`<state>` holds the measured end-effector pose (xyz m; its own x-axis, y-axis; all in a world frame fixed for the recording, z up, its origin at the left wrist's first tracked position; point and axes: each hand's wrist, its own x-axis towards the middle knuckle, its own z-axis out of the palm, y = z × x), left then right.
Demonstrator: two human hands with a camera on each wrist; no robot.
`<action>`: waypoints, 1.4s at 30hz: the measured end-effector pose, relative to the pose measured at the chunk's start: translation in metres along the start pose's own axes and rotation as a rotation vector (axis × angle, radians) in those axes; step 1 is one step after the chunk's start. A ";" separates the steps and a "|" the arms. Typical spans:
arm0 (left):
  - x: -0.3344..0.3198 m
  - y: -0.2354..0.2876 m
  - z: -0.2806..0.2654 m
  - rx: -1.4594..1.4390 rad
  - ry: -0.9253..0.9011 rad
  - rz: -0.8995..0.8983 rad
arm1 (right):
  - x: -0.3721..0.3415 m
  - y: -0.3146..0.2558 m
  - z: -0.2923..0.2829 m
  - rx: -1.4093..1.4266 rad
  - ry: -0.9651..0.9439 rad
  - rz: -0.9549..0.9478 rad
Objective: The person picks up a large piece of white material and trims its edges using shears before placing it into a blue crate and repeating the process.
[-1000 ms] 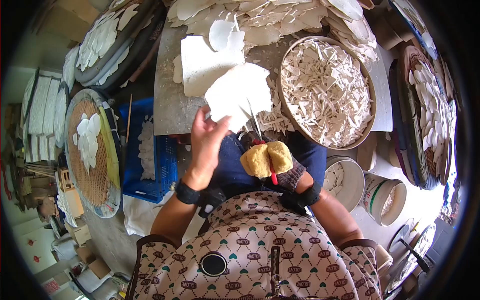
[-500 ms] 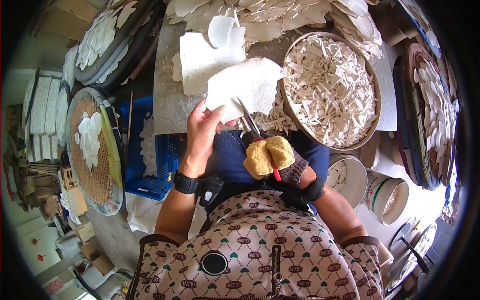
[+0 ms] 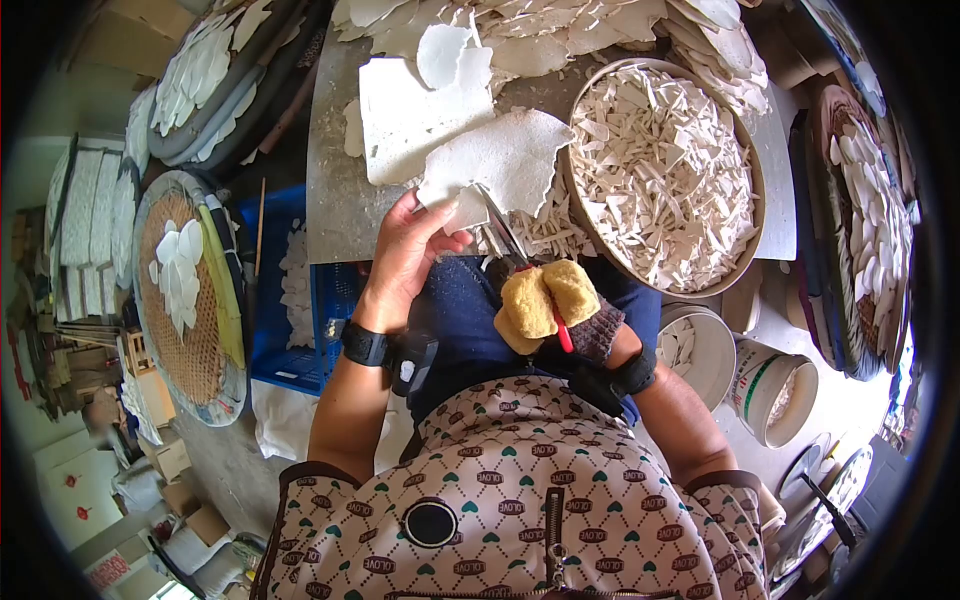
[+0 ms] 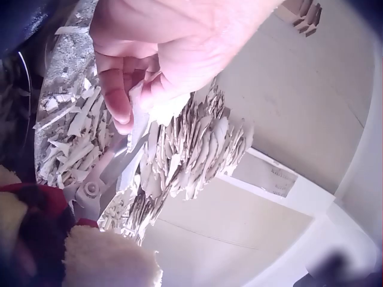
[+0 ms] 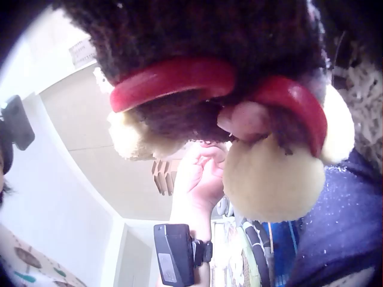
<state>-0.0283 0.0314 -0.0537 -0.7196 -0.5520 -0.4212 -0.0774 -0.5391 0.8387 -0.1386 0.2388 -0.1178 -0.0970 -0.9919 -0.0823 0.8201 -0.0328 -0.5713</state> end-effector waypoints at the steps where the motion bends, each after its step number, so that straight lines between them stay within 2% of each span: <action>1: 0.001 0.000 -0.001 -0.009 0.009 0.002 | -0.001 -0.003 0.003 -0.018 -0.005 -0.008; 2: 0.001 0.000 -0.001 -0.018 0.018 0.004 | -0.001 -0.005 0.004 -0.036 -0.010 -0.015; 5: 0.005 -0.011 -0.012 -0.151 0.093 0.031 | 0.003 -0.005 0.002 -0.507 -0.040 -0.116; 8: 0.002 -0.011 -0.016 -0.184 0.145 0.066 | 0.005 -0.016 0.013 -0.641 -0.016 0.016; 12: -0.016 -0.002 -0.024 -0.034 0.228 0.244 | 0.009 0.001 0.001 -0.537 -0.010 0.059; 16: -0.026 0.000 -0.019 0.080 0.282 0.276 | 0.013 0.016 0.002 -0.312 -0.011 0.059; 19: -0.024 0.005 -0.017 0.128 0.203 0.233 | 0.021 0.019 0.011 -0.769 -0.058 -0.132; 20: -0.025 0.009 -0.015 0.164 0.160 0.216 | 0.019 0.017 0.015 -0.650 -0.028 -0.101; 24: -0.021 0.011 0.000 0.158 0.060 0.220 | 0.014 -0.003 0.030 -0.729 -0.032 -0.096; 26: -0.014 0.005 0.009 0.111 0.124 0.298 | 0.010 -0.004 0.028 -0.638 -0.008 -0.082; 31: -0.002 -0.002 0.031 -0.001 0.131 0.324 | 0.001 -0.003 0.028 0.323 0.073 0.042; 34: 0.001 0.001 0.035 0.063 0.101 0.283 | -0.004 -0.018 0.035 -0.162 0.054 -0.042; 36: 0.004 0.002 0.035 0.099 0.093 0.246 | -0.008 -0.022 0.032 -0.615 0.032 -0.059; 38: 0.006 0.005 0.035 0.144 0.080 0.227 | -0.009 -0.021 0.029 -0.701 0.036 -0.059; 42: 0.008 0.009 0.036 0.199 0.000 0.183 | -0.007 -0.013 0.026 -0.212 0.040 -0.030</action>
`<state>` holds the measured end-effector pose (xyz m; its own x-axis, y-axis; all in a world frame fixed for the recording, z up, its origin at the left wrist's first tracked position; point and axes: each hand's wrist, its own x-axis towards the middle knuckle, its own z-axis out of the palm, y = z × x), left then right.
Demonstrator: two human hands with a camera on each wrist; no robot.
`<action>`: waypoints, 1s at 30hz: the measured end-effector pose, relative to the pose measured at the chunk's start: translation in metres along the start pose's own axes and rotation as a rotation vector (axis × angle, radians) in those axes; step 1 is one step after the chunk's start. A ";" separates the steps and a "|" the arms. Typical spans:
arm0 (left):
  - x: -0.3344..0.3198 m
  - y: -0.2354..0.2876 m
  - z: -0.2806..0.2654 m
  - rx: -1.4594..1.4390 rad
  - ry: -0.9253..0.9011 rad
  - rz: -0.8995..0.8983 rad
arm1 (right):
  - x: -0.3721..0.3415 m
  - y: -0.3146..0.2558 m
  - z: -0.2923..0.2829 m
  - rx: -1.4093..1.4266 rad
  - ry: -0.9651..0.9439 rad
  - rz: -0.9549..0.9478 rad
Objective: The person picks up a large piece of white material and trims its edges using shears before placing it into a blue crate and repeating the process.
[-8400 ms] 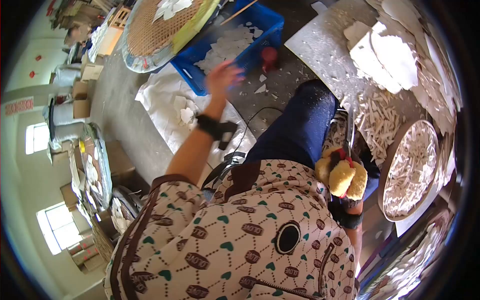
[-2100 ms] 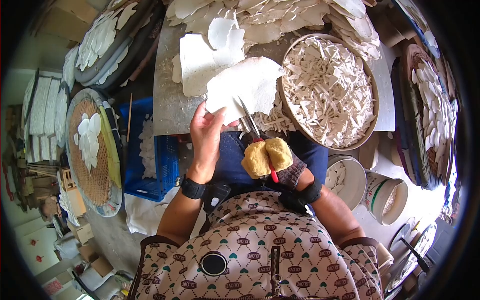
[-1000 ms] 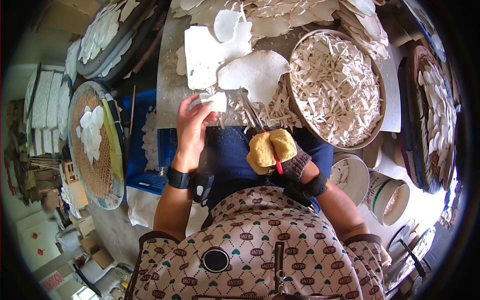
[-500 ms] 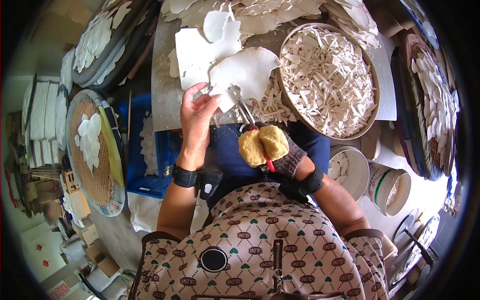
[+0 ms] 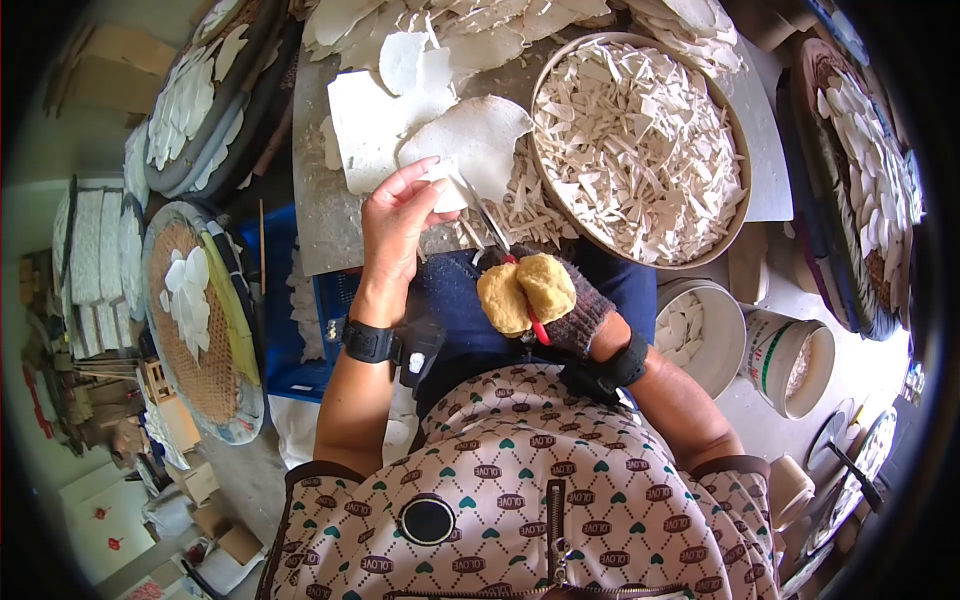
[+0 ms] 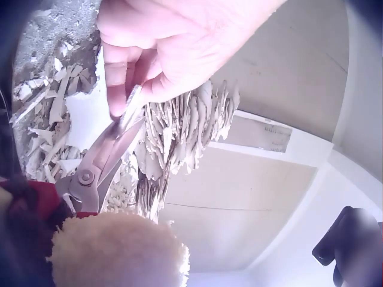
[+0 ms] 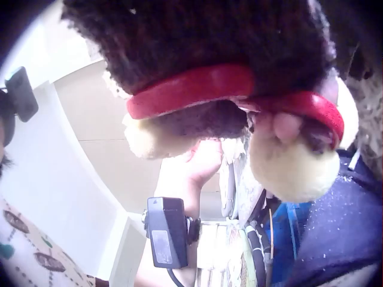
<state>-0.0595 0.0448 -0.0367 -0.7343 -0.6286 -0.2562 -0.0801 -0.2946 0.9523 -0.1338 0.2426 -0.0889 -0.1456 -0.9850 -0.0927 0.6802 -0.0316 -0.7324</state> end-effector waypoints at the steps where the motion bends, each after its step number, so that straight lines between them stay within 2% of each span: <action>1: 0.001 0.000 -0.001 0.000 -0.033 -0.014 | 0.002 -0.002 0.000 0.013 -0.002 0.012; 2: 0.000 0.000 0.000 0.023 -0.020 -0.014 | 0.003 -0.004 0.000 0.027 -0.005 0.024; 4: -0.003 -0.002 0.001 0.066 0.005 -0.014 | 0.007 -0.014 0.001 -0.124 0.015 0.069; 6: -0.001 -0.003 0.001 0.037 0.014 -0.029 | 0.009 -0.006 -0.003 -0.309 0.043 -0.015; 8: 0.001 -0.003 0.002 0.010 0.024 -0.036 | 0.009 -0.001 -0.004 -0.348 0.078 -0.054; 10: 0.002 -0.003 0.003 -0.008 0.035 -0.036 | 0.010 0.002 0.000 -0.237 0.119 -0.052; 16: -0.002 -0.010 -0.003 0.007 0.045 -0.013 | 0.014 -0.006 0.008 -0.245 0.122 -0.041; 18: -0.008 -0.009 -0.004 0.061 -0.004 -0.004 | 0.021 0.003 -0.002 -0.725 0.095 -0.250; 21: -0.018 -0.007 -0.005 0.080 -0.052 -0.016 | 0.024 0.013 -0.007 -0.873 0.070 -0.355; 23: -0.022 -0.005 -0.007 0.076 -0.044 -0.030 | 0.024 0.014 -0.005 -0.743 0.043 -0.314; 24: -0.024 -0.006 -0.008 0.041 0.001 0.017 | 0.024 0.014 -0.003 -0.704 0.028 -0.297; 26: -0.027 -0.011 -0.010 -0.030 0.089 0.112 | 0.022 0.010 0.003 -0.707 0.000 -0.265; 30: -0.029 -0.018 -0.016 -0.168 0.190 0.153 | 0.016 0.016 0.003 -0.655 -0.058 -0.175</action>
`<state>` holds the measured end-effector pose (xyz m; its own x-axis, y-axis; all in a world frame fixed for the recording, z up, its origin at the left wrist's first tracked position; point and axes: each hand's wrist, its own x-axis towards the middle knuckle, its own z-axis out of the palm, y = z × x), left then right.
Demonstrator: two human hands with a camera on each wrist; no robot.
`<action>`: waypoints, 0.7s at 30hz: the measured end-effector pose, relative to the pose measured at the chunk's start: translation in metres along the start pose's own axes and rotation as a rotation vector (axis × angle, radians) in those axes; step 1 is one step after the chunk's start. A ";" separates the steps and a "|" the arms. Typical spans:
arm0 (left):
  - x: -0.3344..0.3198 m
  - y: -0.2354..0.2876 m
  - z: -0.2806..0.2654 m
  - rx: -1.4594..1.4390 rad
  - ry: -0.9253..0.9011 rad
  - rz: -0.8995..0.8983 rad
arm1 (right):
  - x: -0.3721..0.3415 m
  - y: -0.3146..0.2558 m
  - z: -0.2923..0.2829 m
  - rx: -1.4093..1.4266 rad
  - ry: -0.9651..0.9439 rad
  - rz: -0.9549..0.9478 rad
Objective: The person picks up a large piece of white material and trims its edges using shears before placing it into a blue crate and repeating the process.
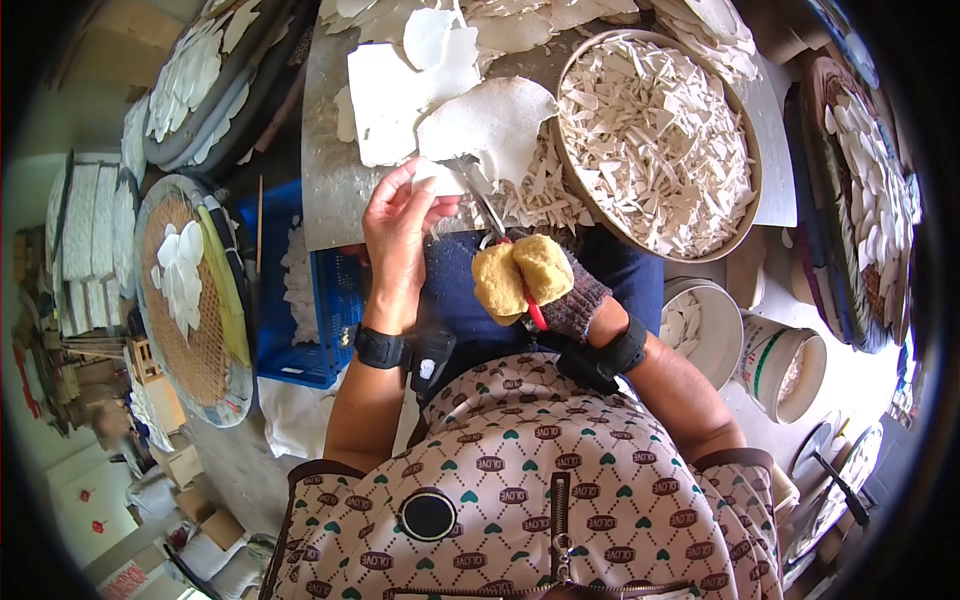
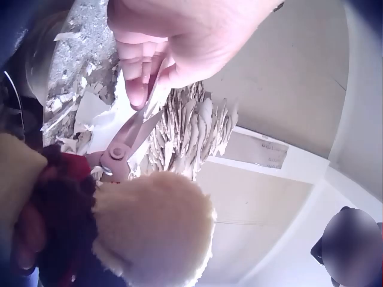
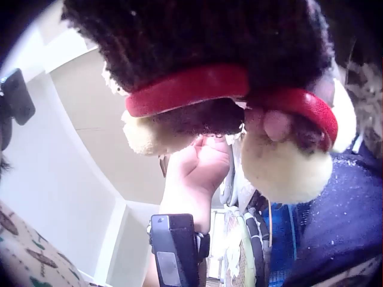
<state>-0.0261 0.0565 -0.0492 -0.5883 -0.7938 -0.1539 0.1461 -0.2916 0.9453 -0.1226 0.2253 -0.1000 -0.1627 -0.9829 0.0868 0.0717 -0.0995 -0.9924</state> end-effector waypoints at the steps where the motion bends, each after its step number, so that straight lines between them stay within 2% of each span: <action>1: -0.001 0.002 -0.001 0.018 -0.017 -0.019 | -0.001 0.000 0.001 0.002 -0.020 0.004; 5: 0.000 0.009 -0.012 0.088 -0.070 -0.081 | 0.006 -0.017 0.000 -0.161 -0.118 -0.048; 8: -0.001 0.012 -0.016 0.108 -0.081 -0.102 | 0.002 -0.005 0.009 0.025 -0.010 0.040; 10: -0.003 0.013 -0.020 0.116 -0.080 -0.101 | 0.000 -0.003 0.011 0.001 -0.002 0.103; 13: -0.013 0.023 -0.040 0.185 -0.071 -0.107 | -0.001 -0.015 0.007 -0.346 -0.107 0.061; 15: -0.012 0.042 -0.079 0.314 0.031 -0.013 | -0.005 -0.028 0.006 -0.515 -0.093 -0.078; 16: -0.009 0.053 -0.103 0.400 0.161 0.067 | -0.007 -0.020 0.005 -0.418 -0.166 0.002; 18: 0.006 0.059 -0.164 0.749 0.365 0.456 | -0.013 -0.007 0.009 0.064 -0.085 0.132; 19: 0.005 0.072 -0.162 1.114 0.499 0.600 | -0.013 -0.005 0.012 0.307 -0.047 0.195; 21: 0.003 0.074 -0.137 1.127 0.361 0.478 | -0.008 -0.013 0.015 0.084 -0.103 0.132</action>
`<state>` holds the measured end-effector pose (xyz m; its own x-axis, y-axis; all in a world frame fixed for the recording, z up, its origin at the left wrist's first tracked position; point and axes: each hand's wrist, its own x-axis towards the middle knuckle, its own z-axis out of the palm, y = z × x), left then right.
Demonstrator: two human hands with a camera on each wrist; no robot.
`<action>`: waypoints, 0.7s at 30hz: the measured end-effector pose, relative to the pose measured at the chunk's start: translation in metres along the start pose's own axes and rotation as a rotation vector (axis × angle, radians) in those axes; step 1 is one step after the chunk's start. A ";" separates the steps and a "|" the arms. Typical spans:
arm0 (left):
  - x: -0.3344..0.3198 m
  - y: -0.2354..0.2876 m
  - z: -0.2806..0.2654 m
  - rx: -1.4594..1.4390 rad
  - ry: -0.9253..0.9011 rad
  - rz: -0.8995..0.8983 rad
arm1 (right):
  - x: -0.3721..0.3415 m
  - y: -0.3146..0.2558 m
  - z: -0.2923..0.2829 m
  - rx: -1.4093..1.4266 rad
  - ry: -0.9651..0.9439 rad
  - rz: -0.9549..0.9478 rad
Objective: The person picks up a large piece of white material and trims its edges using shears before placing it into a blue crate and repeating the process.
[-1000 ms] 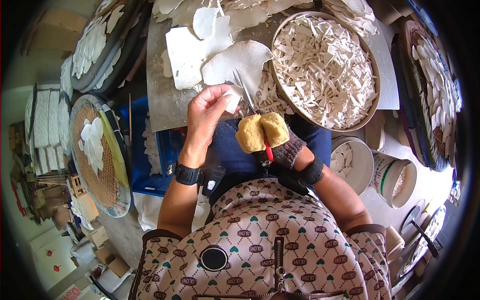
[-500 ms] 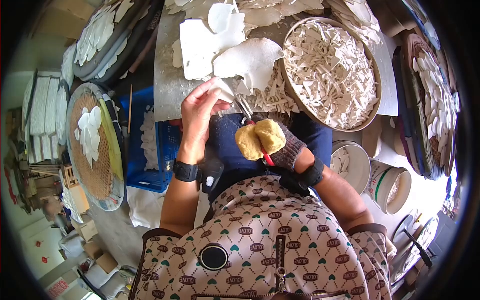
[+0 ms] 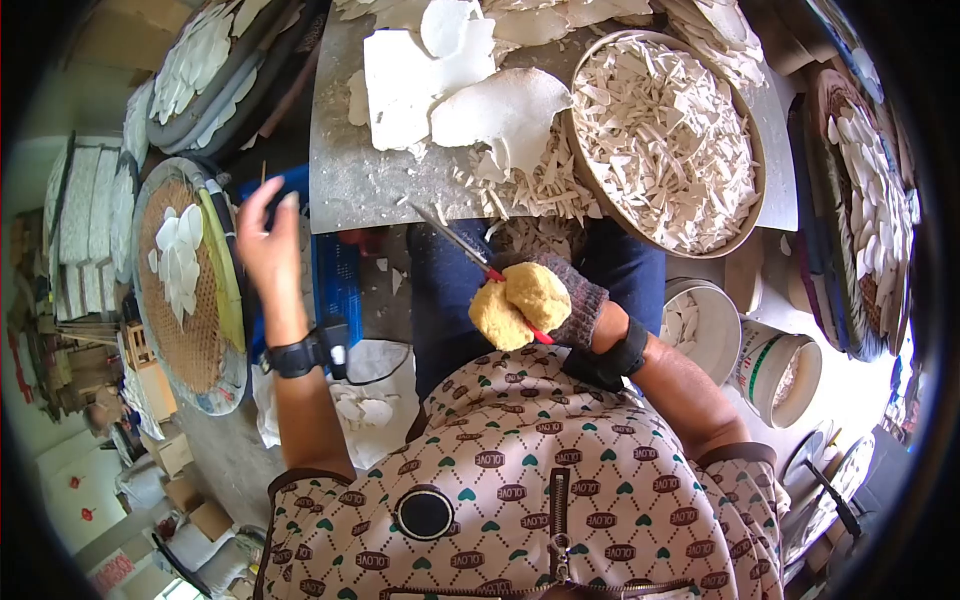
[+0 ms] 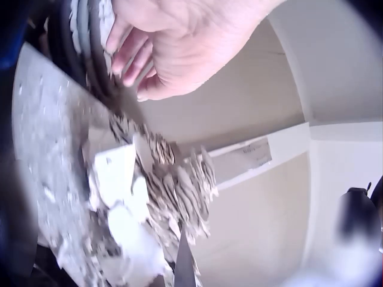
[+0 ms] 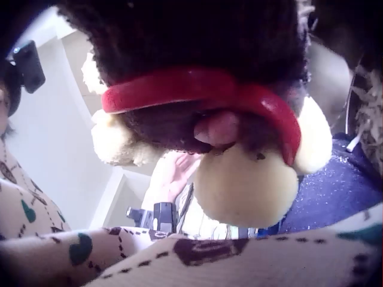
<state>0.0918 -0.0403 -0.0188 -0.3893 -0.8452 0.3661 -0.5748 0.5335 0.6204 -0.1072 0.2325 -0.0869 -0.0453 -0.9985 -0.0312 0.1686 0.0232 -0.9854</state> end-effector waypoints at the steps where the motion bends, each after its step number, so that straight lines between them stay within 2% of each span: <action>1: -0.007 0.029 0.016 -0.250 -0.101 -0.104 | 0.004 -0.009 0.002 -0.154 -0.001 -0.038; 2: -0.012 0.042 0.033 -0.350 -0.231 -0.110 | 0.007 -0.014 0.004 -0.310 -0.002 -0.078; 4: -0.023 0.070 0.066 -0.539 -0.465 -0.199 | 0.008 -0.022 0.005 -0.329 -0.045 -0.047; 6: -0.031 0.075 0.105 -0.582 -0.622 -0.217 | 0.005 -0.041 0.002 -0.413 -0.069 0.005; 7: -0.034 0.085 0.116 -0.492 -0.662 -0.219 | 0.001 -0.038 -0.002 -0.383 -0.069 -0.010; 8: -0.039 0.073 0.141 -0.358 -0.569 -0.099 | -0.002 -0.035 -0.004 -0.344 -0.047 -0.006; 10: -0.043 0.068 0.161 -0.261 -0.496 -0.031 | -0.005 -0.023 -0.007 -0.263 -0.001 -0.005; 11: -0.043 0.068 0.163 -0.279 -0.508 -0.065 | -0.008 -0.012 -0.008 -0.195 0.020 -0.018; 14: -0.041 0.066 0.158 -0.574 -0.615 -0.288 | -0.014 0.001 -0.012 -0.042 0.052 -0.009; 15: -0.037 0.078 0.145 -0.587 -0.651 -0.422 | -0.014 -0.008 -0.014 -0.027 0.045 0.020; 16: -0.037 0.081 0.138 -0.704 -0.625 -0.440 | -0.015 -0.013 -0.015 -0.011 0.036 0.049; 17: -0.037 0.081 0.132 -0.822 -0.597 -0.456 | -0.016 0.010 -0.018 0.033 0.053 0.007; 19: -0.037 0.082 0.119 -0.953 -0.559 -0.526 | -0.006 0.005 -0.010 0.875 0.166 0.132; 20: -0.039 0.086 0.114 -0.985 -0.538 -0.534 | -0.010 -0.003 -0.012 0.309 0.173 0.045; 21: -0.041 0.092 0.108 -1.016 -0.518 -0.543 | -0.009 0.006 -0.013 0.230 0.179 0.026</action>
<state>-0.0227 0.0468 -0.0519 -0.6450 -0.7135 -0.2736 -0.0270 -0.3366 0.9413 -0.1182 0.2419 -0.0945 -0.2074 -0.9726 -0.1047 0.3899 0.0160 -0.9207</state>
